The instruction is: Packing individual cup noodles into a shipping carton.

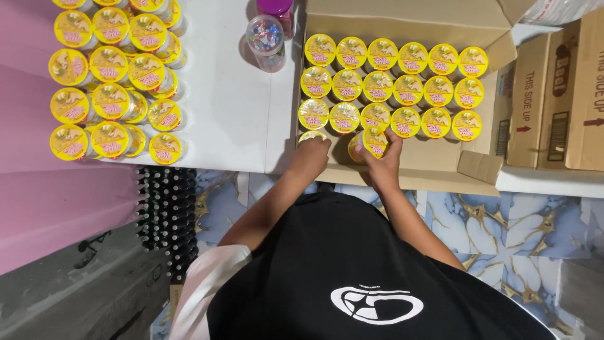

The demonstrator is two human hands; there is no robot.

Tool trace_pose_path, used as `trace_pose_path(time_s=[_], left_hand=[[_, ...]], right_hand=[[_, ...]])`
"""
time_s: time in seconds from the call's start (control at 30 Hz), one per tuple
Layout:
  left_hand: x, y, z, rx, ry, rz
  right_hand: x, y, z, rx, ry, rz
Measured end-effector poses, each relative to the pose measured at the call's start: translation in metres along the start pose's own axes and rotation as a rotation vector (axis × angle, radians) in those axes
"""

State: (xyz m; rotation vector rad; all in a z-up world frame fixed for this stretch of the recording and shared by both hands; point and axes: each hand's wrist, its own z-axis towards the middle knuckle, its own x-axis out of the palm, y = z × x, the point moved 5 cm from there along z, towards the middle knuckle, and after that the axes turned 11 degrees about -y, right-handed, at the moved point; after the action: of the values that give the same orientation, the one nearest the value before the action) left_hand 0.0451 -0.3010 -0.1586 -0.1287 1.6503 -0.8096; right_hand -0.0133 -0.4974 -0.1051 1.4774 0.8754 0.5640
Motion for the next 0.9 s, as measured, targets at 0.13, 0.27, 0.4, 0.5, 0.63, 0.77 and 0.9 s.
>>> trace_pose_path(time_s=[0.13, 0.27, 0.4, 0.5, 0.63, 0.77, 0.9], left_hand=[[-0.032, -0.020, 0.020, -0.032, 0.025, 0.151], [-0.031, -0.024, 0.029, -0.185, 0.067, 0.144], [0.007, -0.004, 0.031, -0.190, -0.002, 0.125], [0.011, 0.003, 0.027, -0.176, 0.019, 0.163], [-0.010, -0.008, 0.028, -0.140, 0.019, 0.169], [0.018, 0.013, 0.038, -0.167, -0.109, -0.358], [-0.023, -0.028, 0.030, -0.607, 0.111, -1.029]], right_hand=[[0.014, 0.004, 0.011, -0.162, 0.054, -0.328], [0.017, -0.005, 0.015, -0.115, 0.129, -0.299], [0.015, -0.008, 0.014, -0.007, 0.100, -0.269], [0.015, -0.005, 0.009, 0.242, 0.104, 0.055], [0.017, -0.002, 0.011, 0.207, 0.098, 0.075], [0.017, -0.001, 0.013, 0.014, 0.085, -0.129], [0.016, 0.006, 0.011, -0.271, 0.147, -0.349]])
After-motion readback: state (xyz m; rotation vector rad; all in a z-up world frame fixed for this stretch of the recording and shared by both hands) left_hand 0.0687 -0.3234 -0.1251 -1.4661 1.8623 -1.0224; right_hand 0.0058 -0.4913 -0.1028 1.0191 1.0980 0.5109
